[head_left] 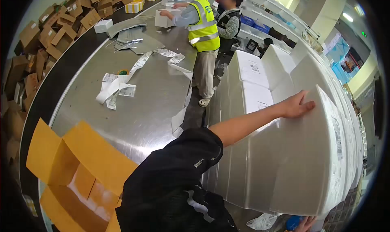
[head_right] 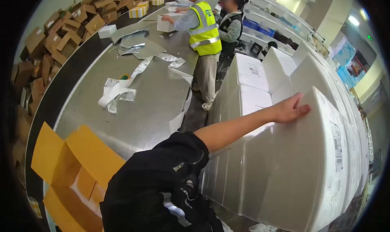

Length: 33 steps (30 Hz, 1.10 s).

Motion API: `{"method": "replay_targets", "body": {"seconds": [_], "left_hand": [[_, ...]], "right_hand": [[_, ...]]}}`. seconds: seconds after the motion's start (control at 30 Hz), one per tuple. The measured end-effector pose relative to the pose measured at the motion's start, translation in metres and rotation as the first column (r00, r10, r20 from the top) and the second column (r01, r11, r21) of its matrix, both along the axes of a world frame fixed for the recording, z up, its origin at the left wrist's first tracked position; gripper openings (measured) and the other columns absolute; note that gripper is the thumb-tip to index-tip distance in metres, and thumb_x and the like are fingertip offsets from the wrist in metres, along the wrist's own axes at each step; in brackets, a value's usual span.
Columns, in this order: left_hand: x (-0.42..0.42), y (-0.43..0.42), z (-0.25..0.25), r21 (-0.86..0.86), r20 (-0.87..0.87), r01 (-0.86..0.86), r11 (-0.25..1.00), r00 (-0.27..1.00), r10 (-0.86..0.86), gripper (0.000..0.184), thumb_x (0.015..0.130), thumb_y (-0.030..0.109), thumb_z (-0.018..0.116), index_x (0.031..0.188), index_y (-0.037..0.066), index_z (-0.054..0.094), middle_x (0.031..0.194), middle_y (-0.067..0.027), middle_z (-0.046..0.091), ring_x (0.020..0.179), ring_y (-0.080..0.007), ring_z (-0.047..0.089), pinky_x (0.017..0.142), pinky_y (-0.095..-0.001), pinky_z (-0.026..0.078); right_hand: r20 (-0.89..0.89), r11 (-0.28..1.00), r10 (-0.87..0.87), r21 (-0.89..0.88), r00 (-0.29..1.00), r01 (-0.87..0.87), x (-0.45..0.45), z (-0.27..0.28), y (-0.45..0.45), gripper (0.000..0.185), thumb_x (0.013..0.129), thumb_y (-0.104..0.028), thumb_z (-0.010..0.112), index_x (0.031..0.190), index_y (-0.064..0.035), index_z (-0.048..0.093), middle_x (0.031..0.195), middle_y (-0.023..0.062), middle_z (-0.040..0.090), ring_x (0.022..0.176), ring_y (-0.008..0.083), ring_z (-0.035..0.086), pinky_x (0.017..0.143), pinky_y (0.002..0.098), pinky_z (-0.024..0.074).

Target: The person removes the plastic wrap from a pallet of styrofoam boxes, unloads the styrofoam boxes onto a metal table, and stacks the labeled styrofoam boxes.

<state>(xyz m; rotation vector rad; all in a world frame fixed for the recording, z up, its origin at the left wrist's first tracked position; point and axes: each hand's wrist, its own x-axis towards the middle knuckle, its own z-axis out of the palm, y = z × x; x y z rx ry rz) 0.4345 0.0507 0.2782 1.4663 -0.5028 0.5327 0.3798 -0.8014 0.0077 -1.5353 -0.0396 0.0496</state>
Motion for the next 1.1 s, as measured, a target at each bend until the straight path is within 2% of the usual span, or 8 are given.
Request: {"method": "replay_targets", "body": {"seconds": [0.17, 0.47, 0.57, 0.67, 0.77, 0.93, 1.03, 1.1], "left_hand": [[-0.018, 0.011, -0.001, 0.104, -0.122, -0.019, 0.994, 0.992, 0.032, 0.069, 0.078, 0.064, 0.061, 0.103, 0.001, 0.056, 0.088, -0.0118, 0.061, 0.079, -0.0193, 0.057, 0.071, -0.0323, 0.046], [-0.009, 0.015, -0.027, -0.026, 0.017, -0.009, 1.000, 1.000, 0.010, 0.055, 0.076, 0.045, 0.074, 0.108, 0.003, 0.060, 0.089, -0.0074, 0.062, 0.079, -0.0151, 0.057, 0.071, -0.0308, 0.047], [-0.006, 0.022, -0.035, -0.029, -0.009, 0.185, 0.982, 0.983, -0.185, 0.070, 0.072, 0.035, 0.080, 0.124, 0.000, 0.049, 0.104, -0.0077, 0.061, 0.089, -0.0135, 0.057, 0.078, -0.0297, 0.049], [-0.009, 0.014, -0.040, 0.004, 0.020, 0.282, 0.959, 0.959, -0.282, 0.073, 0.073, 0.036, 0.080, 0.127, 0.000, 0.046, 0.105, -0.0080, 0.061, 0.090, -0.0148, 0.057, 0.080, -0.0298, 0.049], [-0.004, 0.007, -0.049, -0.193, 0.160, 0.234, 0.953, 0.966, -0.204, 0.073, 0.075, 0.038, 0.078, 0.128, 0.001, 0.045, 0.106, -0.0096, 0.061, 0.093, -0.0146, 0.058, 0.082, -0.0295, 0.048], [0.018, 0.025, -0.067, -0.196, 0.038, 0.141, 0.970, 0.990, -0.136, 0.058, 0.078, 0.036, 0.075, 0.119, 0.001, 0.053, 0.098, -0.0103, 0.064, 0.086, -0.0133, 0.060, 0.075, -0.0291, 0.049], [0.036, 0.047, -0.092, -0.007, -0.337, -0.107, 0.994, 0.936, 0.099, 0.044, 0.086, 0.031, 0.067, 0.117, 0.003, 0.054, 0.087, -0.0054, 0.063, 0.071, -0.0091, 0.057, 0.063, -0.0237, 0.048], [0.045, 0.039, -0.106, -0.084, -0.185, -0.316, 0.945, 0.937, 0.297, 0.025, 0.089, 0.017, 0.060, 0.109, 0.002, 0.058, 0.073, -0.0035, 0.061, 0.059, -0.0068, 0.053, 0.052, -0.0213, 0.044]], "right_hand": [[0.050, 0.997, -0.048, -0.061, 0.998, 0.051, -0.039, 0.028, -0.023, 0.064, 0.092, -0.044, 0.047, 0.137, -0.0012, 0.036, 0.132, 0.0161, 0.046, 0.118, 0.0289, 0.047, 0.093, 0.0414, 0.0403], [0.116, 0.972, -0.111, -0.196, 0.987, 0.132, -0.064, -0.008, 0.176, 0.065, 0.093, -0.046, 0.045, 0.139, -0.0016, 0.033, 0.135, 0.0167, 0.044, 0.120, 0.0289, 0.044, 0.096, 0.0414, 0.0381], [0.166, 0.874, -0.358, -0.288, 0.919, 0.392, -0.089, 0.118, 0.369, 0.066, 0.093, -0.047, 0.044, 0.139, -0.0017, 0.033, 0.135, 0.0169, 0.043, 0.121, 0.0289, 0.044, 0.097, 0.0413, 0.0374], [0.235, 0.765, -0.493, -0.342, 0.837, 0.546, -0.116, 0.158, 0.447, 0.066, 0.093, -0.047, 0.043, 0.140, -0.0018, 0.032, 0.136, 0.0171, 0.042, 0.122, 0.0289, 0.043, 0.097, 0.0413, 0.0367], [0.283, 0.708, -0.513, -0.394, 0.811, 0.586, -0.127, 0.177, 0.458, 0.067, 0.093, -0.048, 0.043, 0.140, -0.0019, 0.031, 0.137, 0.0173, 0.041, 0.123, 0.0288, 0.042, 0.098, 0.0413, 0.0360], [0.336, 0.636, -0.498, -0.485, 0.799, 0.600, -0.135, 0.195, 0.473, 0.068, 0.093, -0.049, 0.041, 0.141, -0.0021, 0.030, 0.138, 0.0177, 0.040, 0.124, 0.0288, 0.041, 0.099, 0.0413, 0.0348], [0.363, 0.602, -0.452, -0.550, 0.815, 0.579, -0.138, 0.207, 0.481, 0.068, 0.094, -0.050, 0.041, 0.141, -0.0022, 0.029, 0.139, 0.0179, 0.039, 0.125, 0.0288, 0.040, 0.100, 0.0413, 0.0341], [0.374, 0.619, -0.349, -0.597, 0.859, 0.511, -0.142, 0.206, 0.498, 0.069, 0.094, -0.050, 0.040, 0.142, -0.0022, 0.028, 0.139, 0.0180, 0.039, 0.125, 0.0288, 0.040, 0.101, 0.0413, 0.0336]]}}
